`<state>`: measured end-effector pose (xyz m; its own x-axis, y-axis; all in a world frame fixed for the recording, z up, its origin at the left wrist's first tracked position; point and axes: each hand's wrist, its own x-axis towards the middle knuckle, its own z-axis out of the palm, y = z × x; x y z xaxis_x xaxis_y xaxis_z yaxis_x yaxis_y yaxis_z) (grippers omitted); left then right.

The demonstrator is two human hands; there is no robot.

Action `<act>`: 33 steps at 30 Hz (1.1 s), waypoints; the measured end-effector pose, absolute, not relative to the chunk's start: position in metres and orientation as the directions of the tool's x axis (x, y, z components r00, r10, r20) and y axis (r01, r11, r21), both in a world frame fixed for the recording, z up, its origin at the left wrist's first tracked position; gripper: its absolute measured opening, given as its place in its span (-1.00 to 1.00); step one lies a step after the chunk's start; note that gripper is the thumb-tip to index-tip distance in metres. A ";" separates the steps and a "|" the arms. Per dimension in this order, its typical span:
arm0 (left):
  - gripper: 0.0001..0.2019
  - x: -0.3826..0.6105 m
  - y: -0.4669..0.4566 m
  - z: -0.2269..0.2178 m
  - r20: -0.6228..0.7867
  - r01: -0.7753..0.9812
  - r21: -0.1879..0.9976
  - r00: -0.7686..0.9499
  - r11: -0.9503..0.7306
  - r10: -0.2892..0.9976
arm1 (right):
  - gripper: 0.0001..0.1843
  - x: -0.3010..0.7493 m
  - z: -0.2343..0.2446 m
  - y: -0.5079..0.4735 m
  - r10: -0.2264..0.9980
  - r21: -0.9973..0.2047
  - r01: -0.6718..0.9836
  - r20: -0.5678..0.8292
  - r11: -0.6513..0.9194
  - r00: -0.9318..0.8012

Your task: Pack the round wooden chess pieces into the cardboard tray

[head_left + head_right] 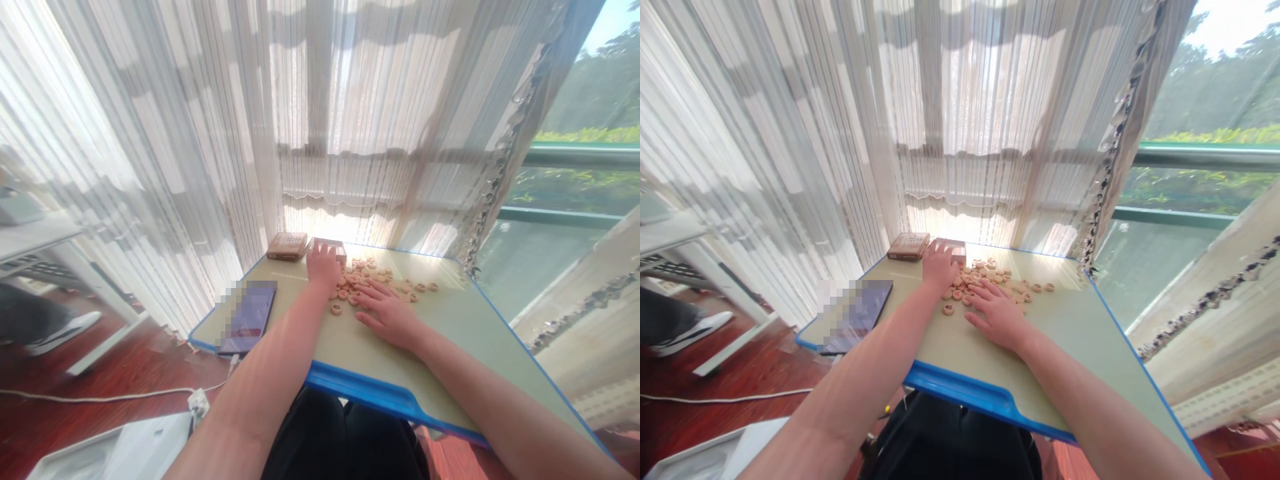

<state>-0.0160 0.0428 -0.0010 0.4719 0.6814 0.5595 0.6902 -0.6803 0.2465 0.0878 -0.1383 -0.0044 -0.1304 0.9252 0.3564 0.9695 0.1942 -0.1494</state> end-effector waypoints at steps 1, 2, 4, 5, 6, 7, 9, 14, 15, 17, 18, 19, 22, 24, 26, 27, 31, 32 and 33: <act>-0.54 -0.016 0.045 -0.002 0.518 0.705 0.245 0.486 -0.666 0.704 | -0.55 0.090 -0.004 -0.138 0.918 -0.149 0.972 0.381 0.179 -0.111; -0.51 -0.017 0.047 -0.003 0.480 0.713 0.247 0.498 -0.656 0.722 | -0.57 0.093 -0.004 -0.138 0.909 -0.148 0.975 0.406 0.163 -0.091; -0.49 -0.017 0.050 -0.005 0.433 0.721 0.243 0.518 -0.649 0.738 | -0.60 0.099 -0.005 -0.138 0.890 -0.146 0.981 0.453 0.130 -0.051; -0.50 -0.018 0.052 -0.007 0.422 0.725 0.236 0.523 -0.647 0.740 | -0.60 0.103 -0.005 -0.138 0.880 -0.147 0.983 0.475 0.114 -0.031; -0.52 -0.019 0.054 -0.008 0.416 0.727 0.226 0.529 -0.648 0.739 | -0.61 0.106 -0.005 -0.138 0.871 -0.150 0.984 0.491 0.098 -0.011; -0.54 -0.019 0.057 -0.010 0.411 0.736 0.219 0.526 -0.641 0.745 | -0.62 0.110 -0.005 -0.138 0.863 -0.157 0.984 0.505 0.084 0.007; -0.57 -0.019 0.062 -0.013 0.412 0.763 0.226 0.489 -0.606 0.769 | -0.62 0.116 -0.006 -0.137 0.854 -0.175 0.982 0.520 0.068 0.033; -0.67 -0.018 0.072 -0.018 0.384 0.742 0.302 0.480 -0.598 0.789 | -0.62 0.128 -0.005 -0.135 0.846 -0.202 0.977 0.532 0.074 0.046; -0.70 -0.018 0.073 -0.018 0.386 0.733 0.325 0.474 -0.598 0.791 | -0.61 0.129 -0.005 -0.135 0.843 -0.204 0.976 0.535 0.075 0.047; -0.76 -0.020 0.074 -0.017 0.395 0.720 0.371 0.449 -0.586 0.802 | -0.61 0.130 -0.004 -0.135 0.842 -0.205 0.976 0.537 0.077 0.046; -0.79 -0.021 0.074 -0.016 0.404 0.715 0.391 0.433 -0.580 0.806 | -0.62 0.131 -0.005 -0.135 0.845 -0.204 0.976 0.534 0.077 0.045; -0.81 -0.021 0.075 -0.015 0.418 0.707 0.409 0.416 -0.577 0.807 | -0.63 0.131 -0.005 -0.134 0.850 -0.202 0.976 0.525 0.075 0.043; -0.83 -0.022 0.073 -0.011 0.505 0.653 0.458 0.368 -0.603 0.781 | -0.63 0.129 -0.008 -0.134 0.872 -0.203 0.977 0.487 0.070 0.039; -0.82 -0.020 0.069 -0.008 0.583 0.584 0.480 0.345 -0.654 0.736 | -0.62 0.127 -0.009 -0.134 0.872 -0.222 0.974 0.485 0.052 0.064; -0.82 -0.018 0.061 -0.005 0.653 0.503 0.466 0.358 -0.727 0.667 | -0.57 0.125 -0.009 -0.134 0.851 -0.266 0.964 0.510 0.019 0.124; -0.83 -0.017 0.055 -0.003 0.680 0.461 0.442 0.387 -0.769 0.622 | -0.52 0.124 -0.008 -0.135 0.835 -0.293 0.956 0.527 0.003 0.159; -0.83 -0.013 0.031 -0.001 0.732 0.310 0.303 0.530 -0.901 0.429 | -0.52 0.128 -0.005 -0.137 0.728 -0.357 0.934 0.638 -0.011 0.252; -0.83 -0.012 0.026 -0.001 0.722 0.291 0.292 0.558 -0.911 0.410 | -0.55 0.130 -0.005 -0.137 0.690 -0.370 0.929 0.670 -0.011 0.275; -0.83 -0.011 0.022 -0.001 0.712 0.274 0.282 0.582 -0.919 0.392 | -0.57 0.134 -0.006 -0.136 0.649 -0.388 0.922 0.697 -0.015 0.304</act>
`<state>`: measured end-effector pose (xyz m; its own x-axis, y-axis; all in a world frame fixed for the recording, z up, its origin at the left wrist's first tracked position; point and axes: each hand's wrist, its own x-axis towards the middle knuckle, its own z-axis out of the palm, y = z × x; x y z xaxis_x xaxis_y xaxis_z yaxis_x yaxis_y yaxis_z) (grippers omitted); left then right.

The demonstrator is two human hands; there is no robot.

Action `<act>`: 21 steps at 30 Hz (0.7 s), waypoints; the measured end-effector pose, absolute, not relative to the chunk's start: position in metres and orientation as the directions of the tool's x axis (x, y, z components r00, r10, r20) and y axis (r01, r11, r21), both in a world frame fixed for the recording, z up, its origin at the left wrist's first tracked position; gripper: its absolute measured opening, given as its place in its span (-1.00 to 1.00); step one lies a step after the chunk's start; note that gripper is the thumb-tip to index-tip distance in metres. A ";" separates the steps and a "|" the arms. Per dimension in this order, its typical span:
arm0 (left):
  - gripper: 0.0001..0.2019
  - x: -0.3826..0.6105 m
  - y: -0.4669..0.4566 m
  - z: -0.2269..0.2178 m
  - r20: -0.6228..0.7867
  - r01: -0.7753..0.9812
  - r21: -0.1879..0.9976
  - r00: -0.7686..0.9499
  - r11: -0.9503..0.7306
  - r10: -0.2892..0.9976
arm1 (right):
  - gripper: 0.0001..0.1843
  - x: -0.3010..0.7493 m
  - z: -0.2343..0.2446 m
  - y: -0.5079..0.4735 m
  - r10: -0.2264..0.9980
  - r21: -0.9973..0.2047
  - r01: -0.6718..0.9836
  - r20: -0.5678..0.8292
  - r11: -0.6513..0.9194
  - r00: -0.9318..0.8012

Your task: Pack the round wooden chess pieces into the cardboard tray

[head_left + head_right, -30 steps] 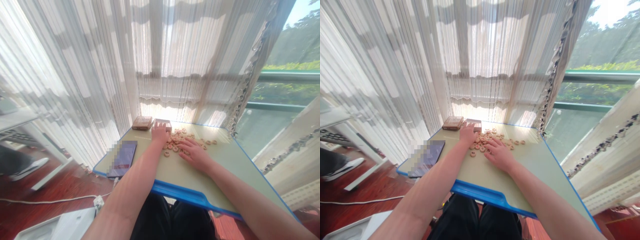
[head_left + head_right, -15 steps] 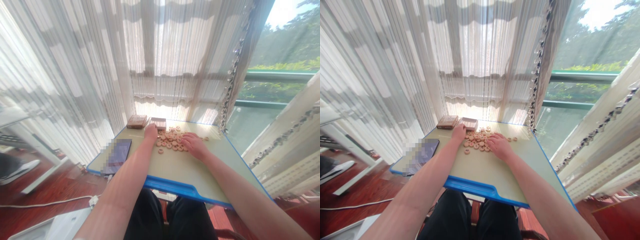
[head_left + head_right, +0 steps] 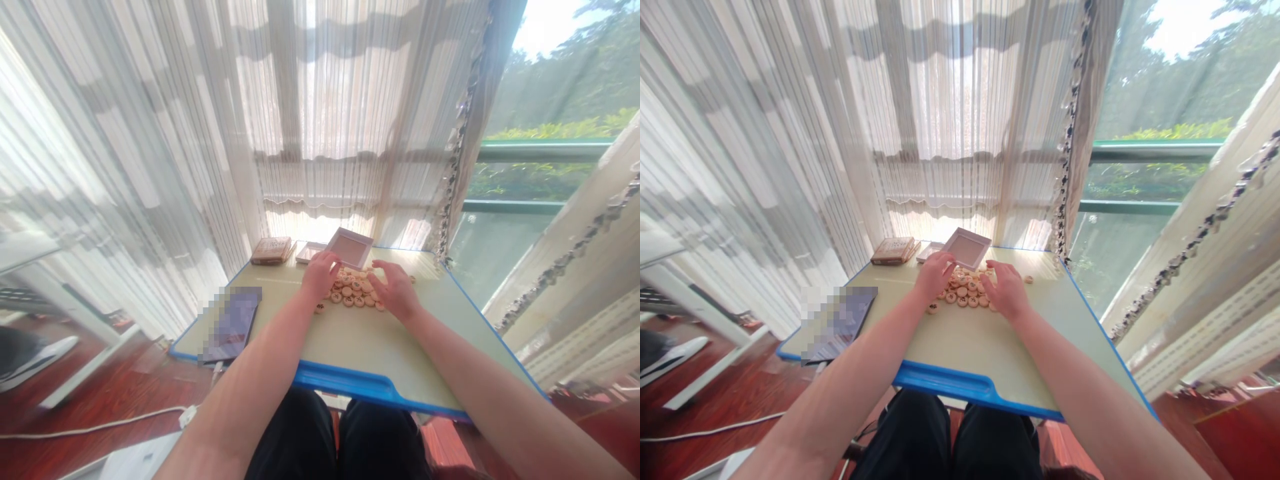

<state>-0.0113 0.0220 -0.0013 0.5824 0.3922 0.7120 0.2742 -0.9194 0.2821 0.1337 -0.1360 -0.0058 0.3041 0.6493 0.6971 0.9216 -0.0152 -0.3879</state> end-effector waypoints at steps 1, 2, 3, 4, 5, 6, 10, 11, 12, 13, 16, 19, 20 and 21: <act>-0.83 -0.011 0.019 -0.001 0.702 0.262 0.279 0.601 -0.924 0.382 | -0.59 0.137 -0.007 -0.135 0.608 -0.414 0.910 0.717 -0.022 0.341; -0.83 -0.011 0.017 -0.002 0.696 0.254 0.282 0.609 -0.925 0.380 | -0.59 0.142 -0.008 -0.134 0.568 -0.447 0.894 0.728 -0.031 0.384; -0.83 -0.010 0.016 -0.001 0.695 0.247 0.290 0.610 -0.925 0.381 | -0.59 0.146 -0.009 -0.132 0.531 -0.483 0.875 0.731 -0.041 0.428; -0.83 -0.011 0.015 -0.001 0.698 0.239 0.302 0.604 -0.923 0.384 | -0.58 0.150 -0.011 -0.131 0.503 -0.519 0.854 0.726 -0.047 0.469; -0.85 -0.011 0.014 0.000 0.705 0.228 0.315 0.594 -0.921 0.388 | -0.57 0.153 -0.013 -0.130 0.478 -0.553 0.832 0.718 -0.051 0.506; -0.86 -0.012 0.014 0.000 0.711 0.215 0.329 0.584 -0.920 0.391 | -0.56 0.156 -0.014 -0.129 0.460 -0.587 0.808 0.704 -0.051 0.541; -0.91 -0.015 0.011 0.004 0.715 0.162 0.396 0.563 -0.904 0.414 | -0.56 0.160 -0.015 -0.127 0.457 -0.706 0.707 0.620 -0.027 0.637; -0.90 -0.016 0.010 0.005 0.712 0.145 0.415 0.564 -0.898 0.419 | -0.56 0.158 -0.014 -0.128 0.482 -0.732 0.681 0.592 -0.014 0.646; -0.89 -0.016 0.009 0.006 0.707 0.123 0.434 0.568 -0.892 0.422 | -0.58 0.156 -0.012 -0.128 0.517 -0.756 0.655 0.561 0.002 0.646; -0.88 -0.017 0.008 0.007 0.700 0.100 0.452 0.576 -0.887 0.422 | -0.59 0.154 -0.010 -0.129 0.554 -0.779 0.627 0.530 0.018 0.642; -0.86 -0.018 0.005 0.009 0.670 0.045 0.504 0.609 -0.862 0.424 | -0.60 0.148 -0.004 -0.132 0.602 -0.837 0.541 0.474 0.081 0.643; -0.86 -0.018 0.001 0.011 0.645 -0.014 0.578 0.620 -0.816 0.447 | -0.53 0.148 0.003 -0.134 0.575 -0.885 0.438 0.443 0.158 0.688; -0.86 -0.018 0.000 0.012 0.636 -0.043 0.614 0.618 -0.788 0.462 | -0.50 0.149 0.005 -0.135 0.583 -0.902 0.399 0.415 0.164 0.699; -0.86 -0.018 -0.001 0.013 0.623 -0.073 0.654 0.618 -0.753 0.481 | -0.47 0.150 0.006 -0.135 0.603 -0.917 0.366 0.383 0.157 0.699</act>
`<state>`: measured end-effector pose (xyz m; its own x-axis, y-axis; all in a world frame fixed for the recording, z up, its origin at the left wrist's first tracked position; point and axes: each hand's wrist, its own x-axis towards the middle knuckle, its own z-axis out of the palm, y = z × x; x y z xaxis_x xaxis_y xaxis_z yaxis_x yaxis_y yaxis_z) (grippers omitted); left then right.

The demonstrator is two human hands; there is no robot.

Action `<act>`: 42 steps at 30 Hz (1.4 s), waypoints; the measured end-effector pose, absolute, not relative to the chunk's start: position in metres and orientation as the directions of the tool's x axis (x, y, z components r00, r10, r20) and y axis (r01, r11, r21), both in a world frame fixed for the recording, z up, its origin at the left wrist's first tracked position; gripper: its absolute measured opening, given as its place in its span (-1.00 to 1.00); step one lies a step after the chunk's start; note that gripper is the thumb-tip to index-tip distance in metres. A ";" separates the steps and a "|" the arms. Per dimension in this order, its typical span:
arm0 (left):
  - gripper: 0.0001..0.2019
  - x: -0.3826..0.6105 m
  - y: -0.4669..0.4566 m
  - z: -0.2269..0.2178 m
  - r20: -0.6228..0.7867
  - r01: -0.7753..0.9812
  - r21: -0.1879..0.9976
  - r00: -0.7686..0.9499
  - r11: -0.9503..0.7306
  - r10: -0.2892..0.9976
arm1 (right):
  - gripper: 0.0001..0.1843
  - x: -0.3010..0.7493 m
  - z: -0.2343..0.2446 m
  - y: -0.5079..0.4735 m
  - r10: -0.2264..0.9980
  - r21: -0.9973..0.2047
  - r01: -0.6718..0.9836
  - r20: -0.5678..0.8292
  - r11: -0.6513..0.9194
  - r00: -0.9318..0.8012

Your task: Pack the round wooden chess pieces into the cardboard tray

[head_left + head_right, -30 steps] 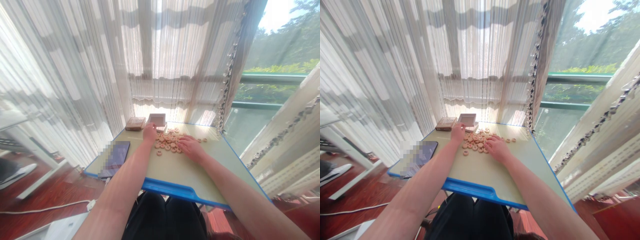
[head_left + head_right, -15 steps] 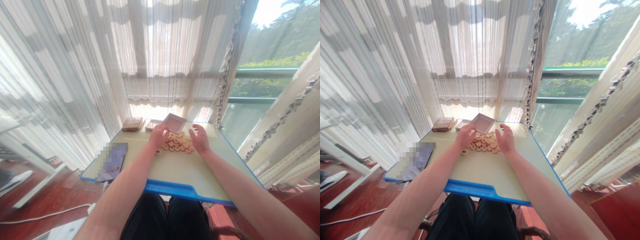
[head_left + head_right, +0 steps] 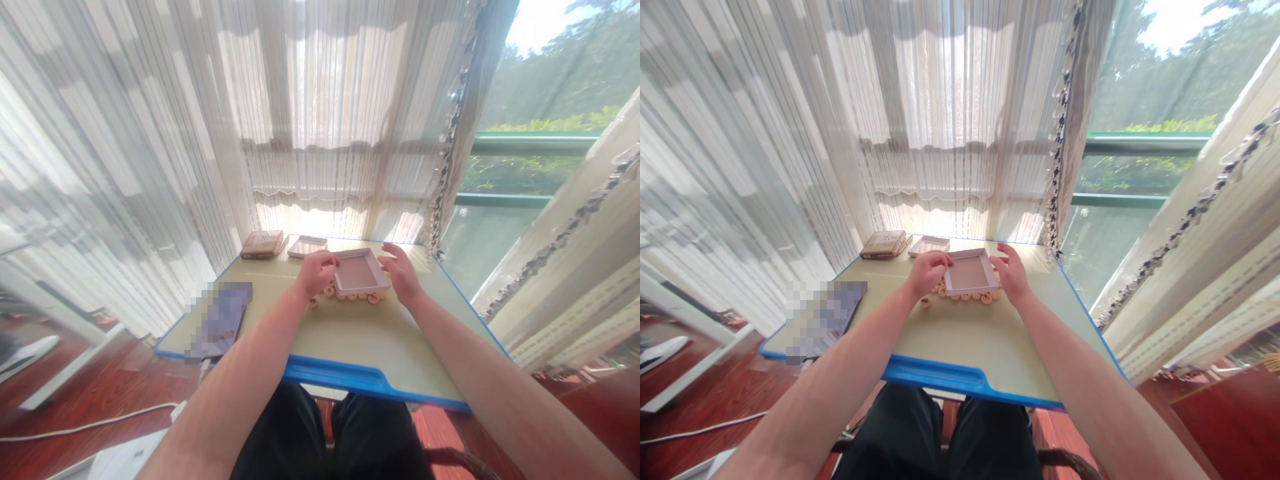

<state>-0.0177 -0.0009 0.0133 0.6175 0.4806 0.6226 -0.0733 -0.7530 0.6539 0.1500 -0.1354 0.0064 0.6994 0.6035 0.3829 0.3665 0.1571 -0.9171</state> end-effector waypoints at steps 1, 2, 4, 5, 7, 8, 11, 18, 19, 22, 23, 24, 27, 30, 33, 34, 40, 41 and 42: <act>-0.86 -0.018 -0.002 0.014 0.604 -0.099 0.694 0.619 -0.713 0.502 | -0.45 0.151 0.008 -0.136 0.629 -0.928 0.345 0.353 0.141 0.693; -0.85 -0.018 -0.003 0.015 0.581 -0.119 0.730 0.626 -0.673 0.520 | -0.43 0.152 0.009 -0.137 0.653 -0.934 0.335 0.330 0.123 0.681; -0.85 -0.018 -0.004 0.017 0.536 -0.141 0.780 0.653 -0.609 0.535 | -0.40 0.154 0.011 -0.139 0.690 -0.934 0.343 0.313 0.099 0.653; -0.85 -0.018 -0.004 0.017 0.517 -0.147 0.796 0.670 -0.588 0.533 | -0.38 0.154 0.011 -0.139 0.705 -0.928 0.361 0.315 0.089 0.636; -0.85 -0.018 -0.005 0.017 0.480 -0.149 0.816 0.714 -0.559 0.510 | -0.37 0.153 0.012 -0.141 0.730 -0.904 0.425 0.324 0.052 0.601; -0.85 -0.018 -0.006 0.017 0.457 -0.143 0.826 0.738 -0.546 0.497 | -0.41 0.153 0.013 -0.142 0.744 -0.881 0.474 0.329 0.019 0.582; -0.85 -0.018 -0.010 0.019 0.431 -0.147 0.853 0.740 -0.501 0.516 | -0.67 0.148 0.017 -0.146 0.789 -0.760 0.646 0.351 -0.076 0.505; -0.84 -0.020 -0.002 0.028 0.435 -0.268 0.896 0.374 -0.354 0.819 | -0.81 0.129 0.026 -0.157 0.925 -0.588 0.806 0.340 0.069 0.169; -0.85 -0.019 0.003 0.027 0.417 -0.262 0.903 0.340 -0.341 0.843 | -0.82 0.127 0.025 -0.157 0.937 -0.559 0.826 0.322 0.074 0.134; -0.85 -0.016 0.019 0.017 0.369 -0.143 0.929 0.306 -0.341 0.877 | -0.83 0.123 0.020 -0.156 0.966 -0.478 0.877 0.241 0.034 0.093; -0.84 -0.015 0.022 0.012 0.373 -0.066 0.926 0.302 -0.371 0.878 | -0.83 0.123 0.019 -0.156 0.973 -0.454 0.891 0.213 0.018 0.089; -0.82 -0.014 0.025 0.008 0.385 0.035 0.911 0.292 -0.412 0.876 | -0.82 0.122 0.017 -0.156 0.978 -0.429 0.903 0.192 0.014 0.076; -0.81 -0.011 0.025 -0.004 0.504 0.369 0.696 0.359 -0.616 0.785 | -0.82 0.123 0.015 -0.156 0.984 -0.345 0.937 0.181 0.065 -0.001; -0.80 -0.008 0.019 -0.009 0.565 0.473 0.423 0.529 -0.773 0.633 | -0.84 0.126 0.015 -0.156 0.969 -0.312 0.947 0.248 0.069 0.012; -0.79 -0.007 0.013 -0.007 0.513 0.457 0.327 0.649 -0.827 0.562 | -0.80 0.132 0.013 -0.153 0.927 -0.333 0.943 0.347 -0.019 0.141; -0.78 -0.008 0.012 -0.006 0.485 0.458 0.320 0.673 -0.830 0.558 | -0.78 0.135 0.011 -0.151 0.905 -0.338 0.939 0.378 -0.061 0.194; -0.76 -0.009 0.015 -0.005 0.408 0.501 0.331 0.688 -0.800 0.600 | -0.71 0.148 -0.003 -0.143 0.871 -0.333 0.939 0.432 -0.085 0.233; -0.75 -0.009 0.016 -0.006 0.406 0.503 0.335 0.686 -0.797 0.604 | -0.69 0.149 -0.005 -0.142 0.872 -0.325 0.942 0.433 -0.084 0.227; -0.74 -0.008 0.017 -0.007 0.407 0.503 0.340 0.684 -0.795 0.606 | -0.69 0.150 -0.006 -0.141 0.876 -0.310 0.947 0.429 -0.086 0.220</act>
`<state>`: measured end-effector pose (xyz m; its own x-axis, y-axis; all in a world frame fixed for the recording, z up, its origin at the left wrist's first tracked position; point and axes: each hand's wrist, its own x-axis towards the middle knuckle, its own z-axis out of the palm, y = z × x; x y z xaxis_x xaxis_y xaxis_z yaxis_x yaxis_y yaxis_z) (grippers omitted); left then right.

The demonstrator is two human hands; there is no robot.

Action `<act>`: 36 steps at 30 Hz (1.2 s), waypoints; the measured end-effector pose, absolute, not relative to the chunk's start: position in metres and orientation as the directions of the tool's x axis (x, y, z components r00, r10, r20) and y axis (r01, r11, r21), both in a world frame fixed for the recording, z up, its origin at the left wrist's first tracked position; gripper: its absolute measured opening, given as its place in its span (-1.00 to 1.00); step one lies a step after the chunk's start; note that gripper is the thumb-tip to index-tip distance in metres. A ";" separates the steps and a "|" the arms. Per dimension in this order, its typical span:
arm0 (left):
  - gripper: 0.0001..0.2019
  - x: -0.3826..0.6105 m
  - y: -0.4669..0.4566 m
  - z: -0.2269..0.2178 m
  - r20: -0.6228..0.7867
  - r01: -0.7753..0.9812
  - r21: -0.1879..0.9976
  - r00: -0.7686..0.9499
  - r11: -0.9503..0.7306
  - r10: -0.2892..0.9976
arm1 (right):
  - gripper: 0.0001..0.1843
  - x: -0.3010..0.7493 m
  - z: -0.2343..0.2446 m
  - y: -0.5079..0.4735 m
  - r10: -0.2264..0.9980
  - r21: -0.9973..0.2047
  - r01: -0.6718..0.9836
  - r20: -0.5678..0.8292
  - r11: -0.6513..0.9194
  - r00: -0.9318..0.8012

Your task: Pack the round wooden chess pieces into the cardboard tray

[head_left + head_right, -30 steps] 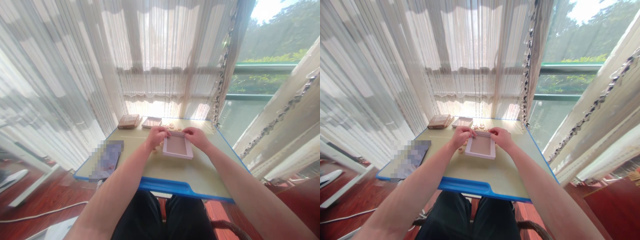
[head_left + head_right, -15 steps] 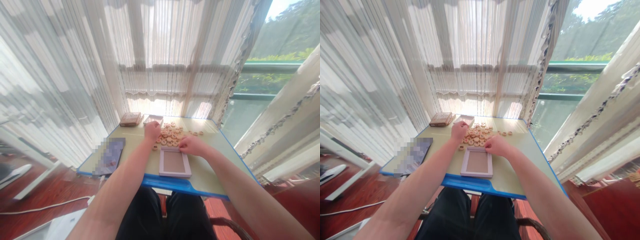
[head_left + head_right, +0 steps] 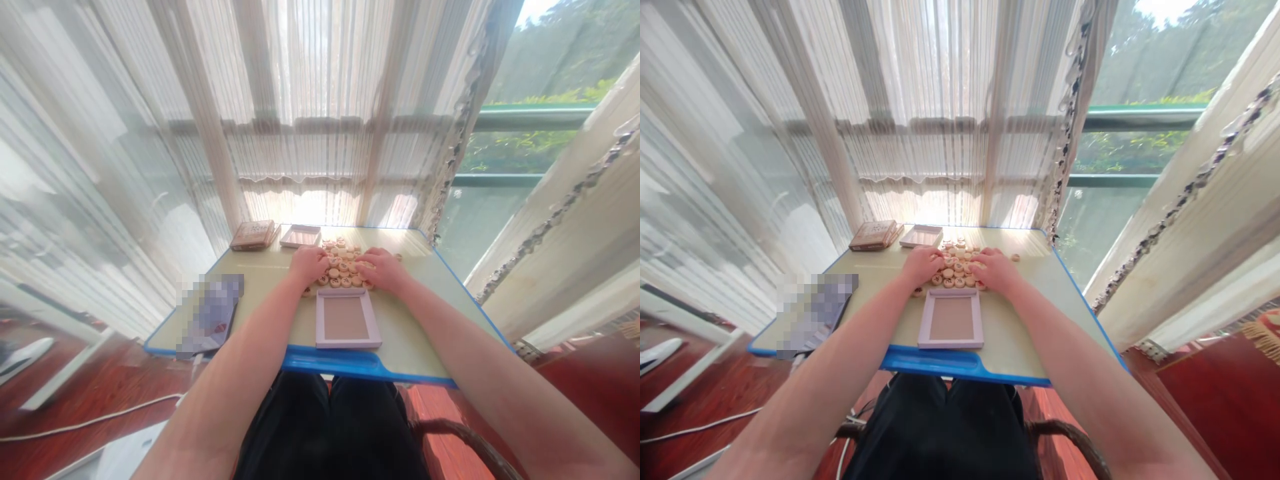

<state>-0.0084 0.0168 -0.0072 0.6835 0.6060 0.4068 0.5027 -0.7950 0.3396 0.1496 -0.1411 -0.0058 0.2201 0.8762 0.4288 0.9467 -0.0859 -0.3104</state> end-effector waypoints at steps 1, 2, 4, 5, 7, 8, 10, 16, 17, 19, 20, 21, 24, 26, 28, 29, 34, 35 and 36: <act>-0.71 -0.008 0.017 -0.008 0.408 0.504 0.347 0.678 -0.791 0.611 | -0.69 0.150 -0.007 -0.141 0.883 -0.294 0.952 0.420 -0.087 0.211; -0.67 -0.008 0.018 -0.008 0.407 0.506 0.358 0.673 -0.785 0.618 | -0.68 0.150 -0.007 -0.140 0.891 -0.280 0.956 0.408 -0.083 0.197; -0.60 -0.008 0.018 -0.009 0.395 0.505 0.379 0.670 -0.776 0.629 | -0.67 0.150 -0.007 -0.140 0.907 -0.266 0.962 0.388 -0.060 0.164; -0.59 -0.008 0.018 -0.008 0.385 0.506 0.382 0.674 -0.774 0.630 | -0.67 0.150 -0.006 -0.141 0.911 -0.264 0.963 0.383 -0.052 0.154; -0.60 -0.008 0.018 -0.009 0.370 0.509 0.364 0.689 -0.780 0.623 | -0.66 0.150 -0.006 -0.141 0.911 -0.273 0.961 0.380 -0.053 0.158; -0.62 -0.008 0.018 -0.009 0.373 0.512 0.351 0.692 -0.784 0.619 | -0.67 0.150 -0.006 -0.142 0.911 -0.281 0.958 0.378 -0.058 0.166; -0.63 -0.007 0.019 -0.010 0.387 0.512 0.340 0.688 -0.789 0.614 | -0.68 0.150 -0.006 -0.142 0.909 -0.297 0.952 0.374 -0.070 0.183; -0.66 -0.007 0.024 -0.009 0.425 0.553 0.366 0.616 -0.749 0.663 | -0.70 0.151 -0.009 -0.141 0.918 -0.293 0.954 0.360 -0.059 0.167; -0.66 -0.007 0.026 -0.009 0.430 0.568 0.380 0.590 -0.730 0.683 | -0.72 0.151 -0.009 -0.141 0.918 -0.290 0.955 0.360 -0.059 0.166; -0.67 -0.009 0.028 -0.008 0.413 0.597 0.403 0.558 -0.693 0.720 | -0.74 0.151 -0.008 -0.141 0.913 -0.298 0.953 0.369 -0.063 0.176; -0.67 -0.010 0.028 -0.008 0.397 0.607 0.406 0.556 -0.683 0.730 | -0.74 0.151 -0.007 -0.141 0.910 -0.306 0.950 0.373 -0.066 0.183; -0.67 -0.010 0.027 -0.008 0.386 0.608 0.405 0.563 -0.683 0.730 | -0.73 0.150 -0.007 -0.141 0.907 -0.313 0.947 0.375 -0.068 0.189; -0.65 -0.009 0.022 -0.008 0.417 0.505 0.365 0.662 -0.782 0.623 | -0.72 0.150 -0.006 -0.140 0.908 -0.323 0.943 0.367 -0.077 0.199; -0.65 -0.007 0.015 -0.008 0.428 0.397 0.312 0.752 -0.863 0.501 | -0.74 0.151 -0.006 -0.140 0.912 -0.318 0.945 0.360 -0.078 0.196; -0.69 -0.006 0.010 -0.008 0.398 0.336 0.260 0.817 -0.905 0.418 | -0.75 0.153 -0.006 -0.139 0.914 -0.308 0.949 0.361 -0.068 0.183; -0.70 -0.006 0.008 -0.007 0.384 0.325 0.242 0.834 -0.914 0.397 | -0.76 0.153 -0.007 -0.139 0.915 -0.303 0.951 0.363 -0.063 0.176; -0.71 -0.009 0.006 -0.006 0.347 0.364 0.241 0.834 -0.900 0.430 | -0.71 0.154 -0.009 -0.139 0.910 -0.311 0.949 0.373 -0.062 0.181; -0.71 -0.009 0.007 -0.005 0.340 0.376 0.244 0.830 -0.894 0.442 | -0.71 0.154 -0.009 -0.139 0.909 -0.316 0.947 0.374 -0.062 0.185; -0.72 -0.009 0.008 -0.005 0.335 0.392 0.246 0.824 -0.886 0.457 | -0.71 0.154 -0.009 -0.139 0.908 -0.320 0.945 0.373 -0.065 0.189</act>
